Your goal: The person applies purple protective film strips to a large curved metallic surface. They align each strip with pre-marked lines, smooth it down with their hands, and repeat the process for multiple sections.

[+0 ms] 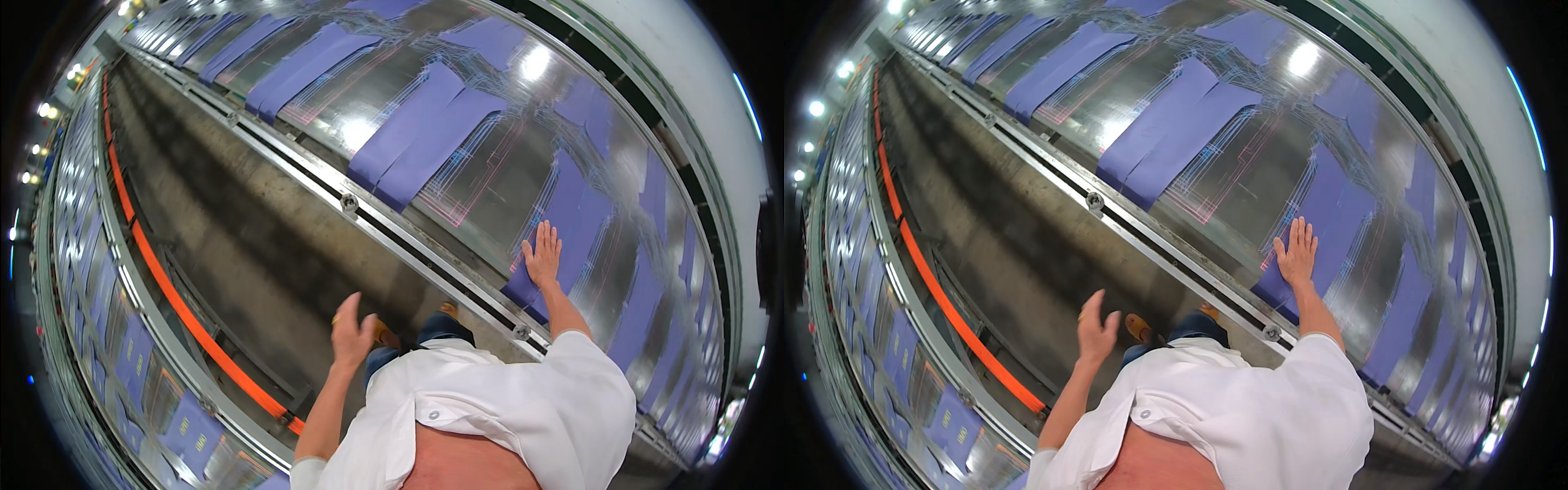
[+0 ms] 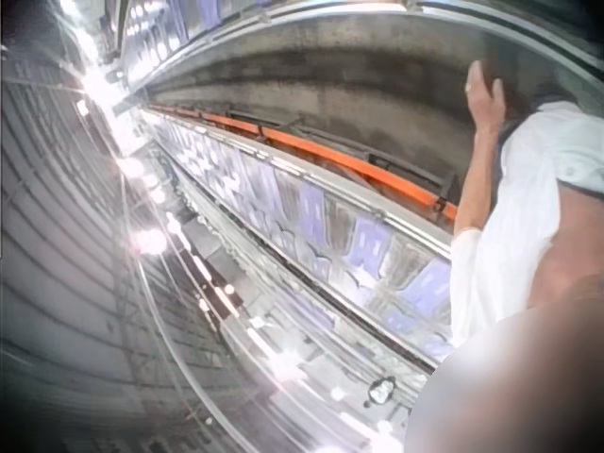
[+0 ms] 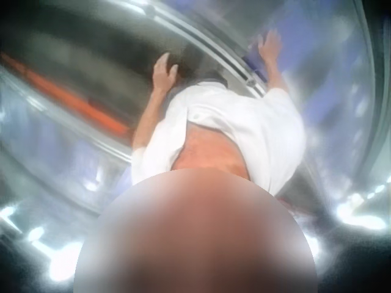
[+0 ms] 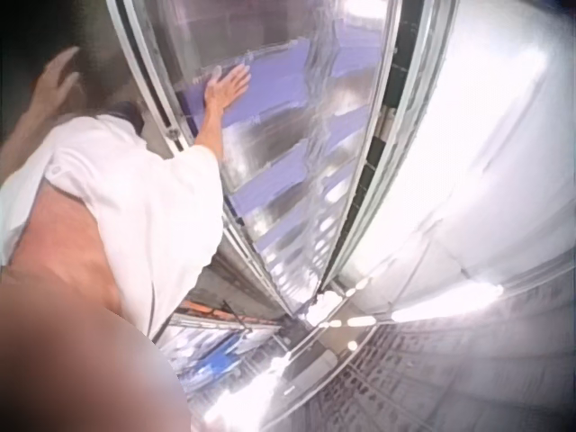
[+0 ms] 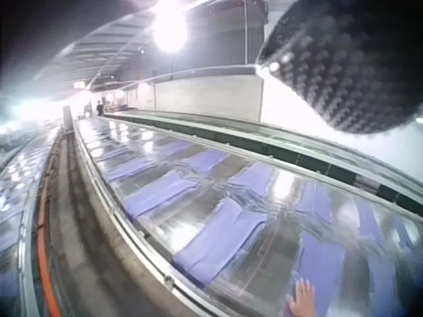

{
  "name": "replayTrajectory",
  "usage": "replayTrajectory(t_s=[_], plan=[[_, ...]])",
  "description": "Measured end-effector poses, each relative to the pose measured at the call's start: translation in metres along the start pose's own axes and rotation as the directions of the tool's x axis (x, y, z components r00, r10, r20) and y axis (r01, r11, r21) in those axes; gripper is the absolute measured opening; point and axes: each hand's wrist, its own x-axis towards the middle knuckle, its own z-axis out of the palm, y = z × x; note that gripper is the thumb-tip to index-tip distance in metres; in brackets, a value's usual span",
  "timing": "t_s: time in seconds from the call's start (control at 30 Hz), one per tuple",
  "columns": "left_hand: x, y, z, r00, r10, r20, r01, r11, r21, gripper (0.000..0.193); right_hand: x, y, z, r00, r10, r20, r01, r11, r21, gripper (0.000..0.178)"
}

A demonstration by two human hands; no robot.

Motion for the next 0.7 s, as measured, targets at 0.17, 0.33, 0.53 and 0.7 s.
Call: replayTrajectory(t_s=[0.17, 0.33, 0.53, 0.7], plan=[[-0.071, -0.125, -0.063, 0.879, -0.437, -0.191, 0.458, 0.885, 0.084, 0.056, 0.014, -0.020, -0.012, 0.972, 0.184, 0.148, -0.198, 0.976, 0.088, 0.071], [-0.082, -0.175, -0.079, 0.829, -0.553, -0.077, 0.553, 0.793, 0.256, 0.060, 0.082, -0.059, 0.014, 0.982, 0.188, -0.021, -0.179, 0.959, 0.222, 0.064], [0.064, -0.144, -0.098, 0.923, -0.371, -0.100, 0.384, 0.893, 0.234, 0.059, 0.253, -0.216, 0.008, 0.972, -0.101, -0.212, 0.159, 0.947, 0.280, 0.067], [0.215, -0.086, -0.114, 0.963, -0.136, -0.231, 0.210, 0.919, 0.335, 0.058, 0.367, -0.204, 0.047, 0.993, -0.025, -0.114, 0.040, 0.991, 0.126, 0.072]])
